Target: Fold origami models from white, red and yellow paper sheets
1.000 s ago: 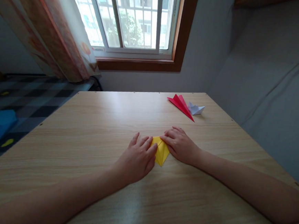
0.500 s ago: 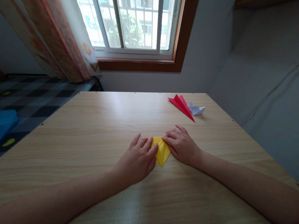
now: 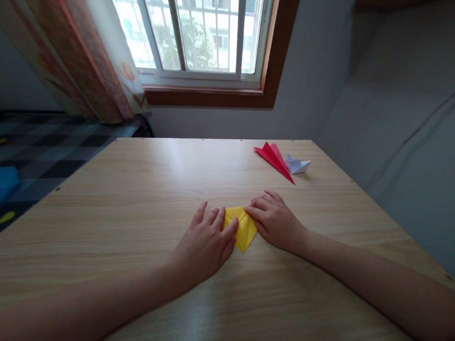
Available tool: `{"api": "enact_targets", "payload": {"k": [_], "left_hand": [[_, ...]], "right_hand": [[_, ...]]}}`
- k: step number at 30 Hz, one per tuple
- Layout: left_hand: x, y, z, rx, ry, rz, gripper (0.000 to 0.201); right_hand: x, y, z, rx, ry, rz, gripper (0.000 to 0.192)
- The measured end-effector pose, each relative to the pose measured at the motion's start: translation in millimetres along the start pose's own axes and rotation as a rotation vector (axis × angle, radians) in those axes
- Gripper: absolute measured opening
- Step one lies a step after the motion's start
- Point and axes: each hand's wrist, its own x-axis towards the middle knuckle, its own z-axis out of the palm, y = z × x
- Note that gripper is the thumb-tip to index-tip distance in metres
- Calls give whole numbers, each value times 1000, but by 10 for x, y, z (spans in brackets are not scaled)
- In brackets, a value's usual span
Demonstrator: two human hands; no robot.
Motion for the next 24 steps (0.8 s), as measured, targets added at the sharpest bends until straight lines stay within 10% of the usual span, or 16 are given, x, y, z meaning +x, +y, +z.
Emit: {"api": "enact_targets", "payload": {"k": [24], "left_hand": [[-26, 25, -82, 108, 59, 163, 19]], "right_hand": [[-19, 63, -14, 101, 54, -11, 13]]}}
